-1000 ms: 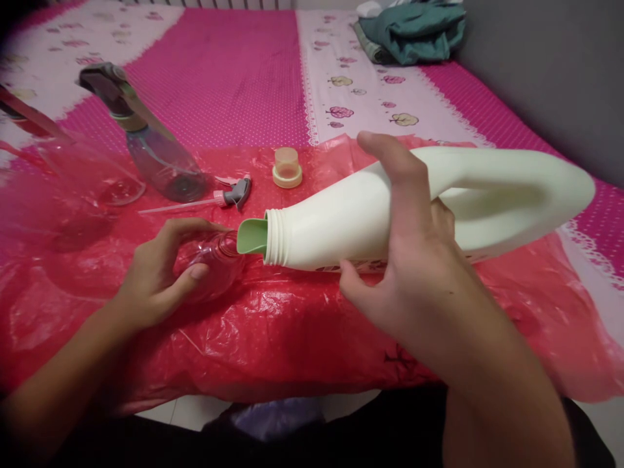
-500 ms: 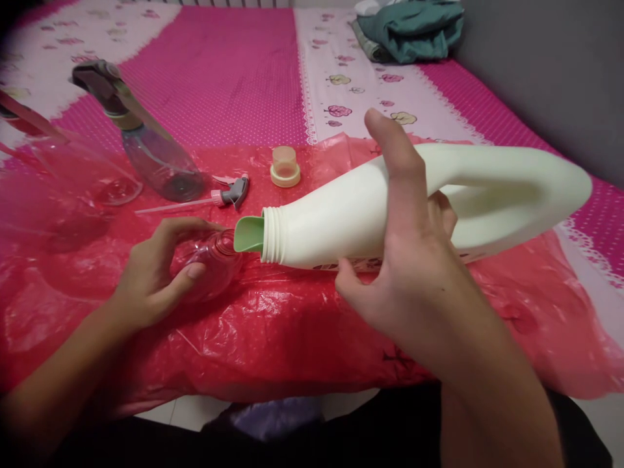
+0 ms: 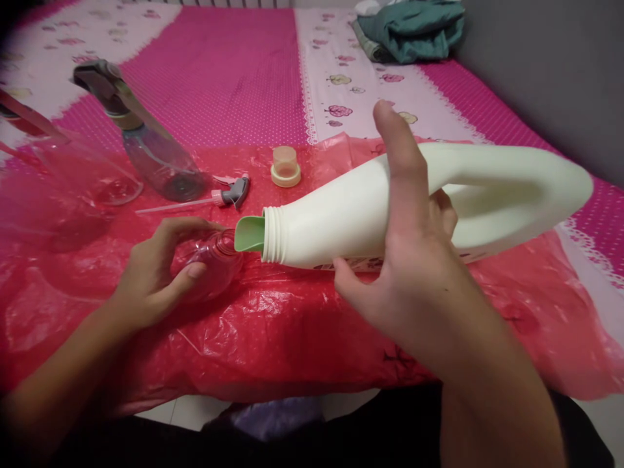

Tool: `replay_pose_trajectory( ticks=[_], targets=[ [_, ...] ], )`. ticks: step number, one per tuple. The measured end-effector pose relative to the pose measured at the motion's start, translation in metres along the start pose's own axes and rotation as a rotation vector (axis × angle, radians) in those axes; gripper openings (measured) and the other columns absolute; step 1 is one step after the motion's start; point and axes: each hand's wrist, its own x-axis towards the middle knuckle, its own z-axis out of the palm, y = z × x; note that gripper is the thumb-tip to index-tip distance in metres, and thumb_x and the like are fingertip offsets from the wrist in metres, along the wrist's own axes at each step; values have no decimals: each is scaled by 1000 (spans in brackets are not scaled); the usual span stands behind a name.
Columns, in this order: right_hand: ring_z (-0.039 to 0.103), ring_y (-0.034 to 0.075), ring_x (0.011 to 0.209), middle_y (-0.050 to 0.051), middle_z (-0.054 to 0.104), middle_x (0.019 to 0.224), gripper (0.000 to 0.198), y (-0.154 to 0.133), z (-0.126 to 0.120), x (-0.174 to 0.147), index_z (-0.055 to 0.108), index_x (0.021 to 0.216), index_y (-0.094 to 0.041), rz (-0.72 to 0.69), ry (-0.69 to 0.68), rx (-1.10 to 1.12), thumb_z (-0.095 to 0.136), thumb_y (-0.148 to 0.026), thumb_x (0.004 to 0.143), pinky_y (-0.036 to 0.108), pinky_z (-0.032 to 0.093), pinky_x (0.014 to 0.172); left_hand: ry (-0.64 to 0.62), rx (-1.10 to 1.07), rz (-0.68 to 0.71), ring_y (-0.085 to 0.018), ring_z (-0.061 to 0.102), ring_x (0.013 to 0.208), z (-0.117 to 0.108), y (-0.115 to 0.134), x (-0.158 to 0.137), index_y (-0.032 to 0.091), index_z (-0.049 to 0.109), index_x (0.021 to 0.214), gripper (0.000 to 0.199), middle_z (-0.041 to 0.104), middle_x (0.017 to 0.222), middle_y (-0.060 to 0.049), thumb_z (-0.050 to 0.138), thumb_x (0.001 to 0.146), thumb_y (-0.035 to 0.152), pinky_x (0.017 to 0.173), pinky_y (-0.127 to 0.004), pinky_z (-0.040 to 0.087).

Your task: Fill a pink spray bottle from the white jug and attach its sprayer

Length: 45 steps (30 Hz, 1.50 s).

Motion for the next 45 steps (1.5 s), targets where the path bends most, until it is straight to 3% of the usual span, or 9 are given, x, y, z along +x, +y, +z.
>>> replay_pose_trajectory(
  ticks=[3, 7, 11, 17, 25, 30, 35, 42, 45],
  targets=[
    [40, 47, 160, 1, 11, 184, 117, 3, 1, 1, 0, 177, -47, -37, 8, -10, 70, -34, 84, 57, 69, 101, 4, -2, 4, -29, 82, 106, 1, -1, -1, 26, 56, 138, 35, 81, 125, -7, 50, 112, 48, 86, -42, 63],
    [43, 49, 156, 15, 37, 162, 118, 12, 0, 2, 2, 179, -43, -85, 7, 8, 71, -35, 83, 57, 70, 91, 11, -2, 0, -30, 82, 109, 1, -3, -2, 26, 56, 138, 36, 81, 127, -7, 50, 112, 49, 87, -42, 64],
    [41, 51, 155, 17, 49, 140, 119, 15, -1, 1, 1, 179, -42, -106, 4, -11, 71, -37, 83, 63, 68, 92, 13, 2, -3, -29, 82, 107, 1, -2, -2, 26, 57, 137, 36, 81, 126, -7, 49, 112, 50, 87, -42, 64],
    [60, 48, 138, 16, 56, 130, 111, 9, -2, -1, -2, 179, -42, -35, -39, -1, 63, -36, 88, 64, 67, 96, -4, -13, -22, -30, 81, 110, -1, 1, 0, 26, 56, 137, 35, 81, 127, -8, 51, 111, 49, 89, -44, 63],
    [45, 49, 153, 18, 48, 138, 113, 9, -2, 1, 3, 180, -39, -63, -13, 3, 64, -33, 85, 55, 70, 84, -5, -32, -26, -30, 81, 109, -1, 0, 0, 28, 56, 136, 32, 81, 126, -6, 53, 109, 45, 88, -44, 63],
    [45, 48, 152, 19, 45, 142, 110, 5, 0, 1, 7, 180, -32, -67, 12, 22, 61, -30, 85, 77, 46, 122, -11, -37, -38, -31, 81, 111, -1, 0, -2, 27, 57, 137, 34, 80, 128, -7, 54, 109, 46, 90, -44, 62],
    [49, 47, 148, 20, 39, 158, 112, 3, 2, 0, 7, 181, -30, -78, 28, 2, 61, -32, 83, 78, 34, 129, -7, -32, -33, -31, 80, 111, 0, -1, -2, 27, 56, 138, 34, 80, 129, -7, 53, 109, 45, 90, -44, 62],
    [57, 42, 133, 18, 41, 153, 129, 17, -2, 2, -4, 179, -40, -120, -26, 15, 75, -37, 78, 60, 67, 91, -10, -20, -17, -30, 81, 109, 0, 1, 1, 28, 55, 137, 32, 81, 127, -7, 53, 109, 44, 88, -43, 62],
    [52, 45, 144, 16, 42, 153, 120, 13, -2, 1, -2, 179, -42, -82, -20, 43, 71, -36, 84, 60, 67, 97, -9, -11, -26, -30, 81, 107, -1, 1, 1, 27, 56, 136, 33, 81, 125, -8, 52, 109, 47, 87, -44, 62]
  ],
)
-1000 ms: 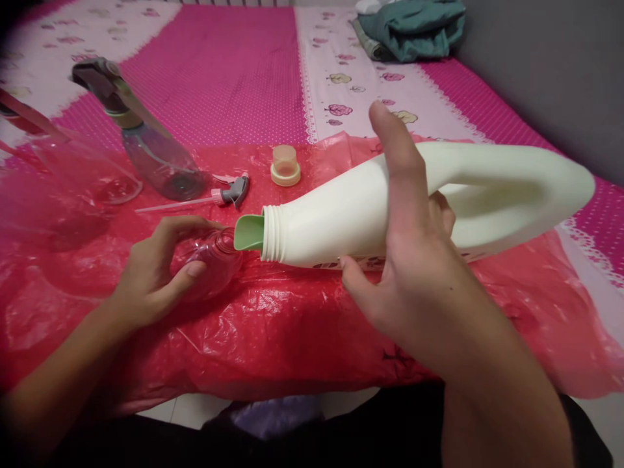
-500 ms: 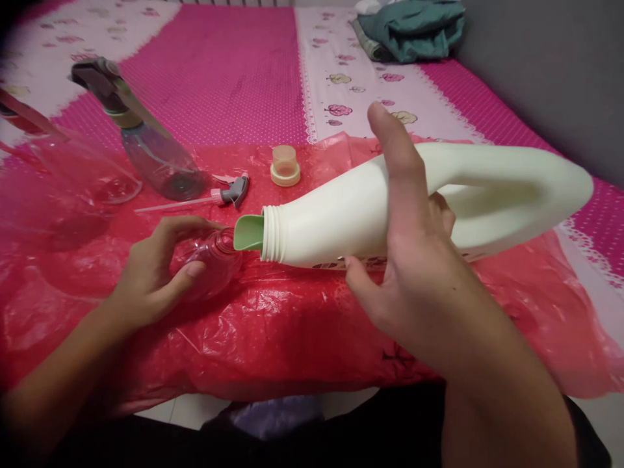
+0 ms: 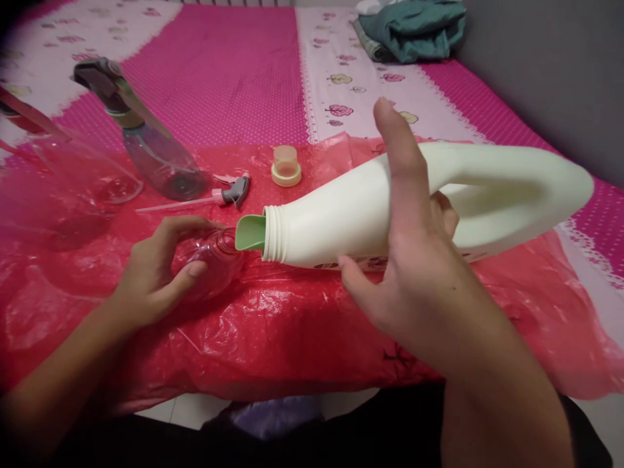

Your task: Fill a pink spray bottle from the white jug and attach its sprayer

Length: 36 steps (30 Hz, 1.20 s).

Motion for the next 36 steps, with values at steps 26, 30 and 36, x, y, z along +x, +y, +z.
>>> replay_pose_trajectory(
  ticks=[26, 30, 36],
  targets=[
    [59, 43, 125, 14, 47, 131, 115, -4, 0, 0, -2, 177, -50, 56, -17, -5, 65, -35, 85, 61, 66, 90, -1, 3, -17, -31, 81, 109, 0, -1, -1, 27, 56, 136, 35, 81, 126, -8, 51, 110, 50, 88, -44, 63],
    [61, 35, 106, 14, 46, 135, 118, -3, 0, 1, -2, 178, -48, 48, -14, -44, 65, -35, 81, 69, 63, 92, 8, 0, 2, -30, 82, 107, 0, -2, -1, 27, 56, 136, 34, 81, 125, -7, 52, 110, 49, 86, -44, 63],
    [59, 32, 110, 15, 42, 149, 128, -3, 1, 1, -3, 178, -45, 16, -12, -37, 70, -30, 75, 63, 63, 95, 7, 4, -1, -30, 81, 109, 0, -1, -1, 27, 56, 137, 36, 81, 126, -8, 51, 111, 50, 87, -43, 62]
  ],
)
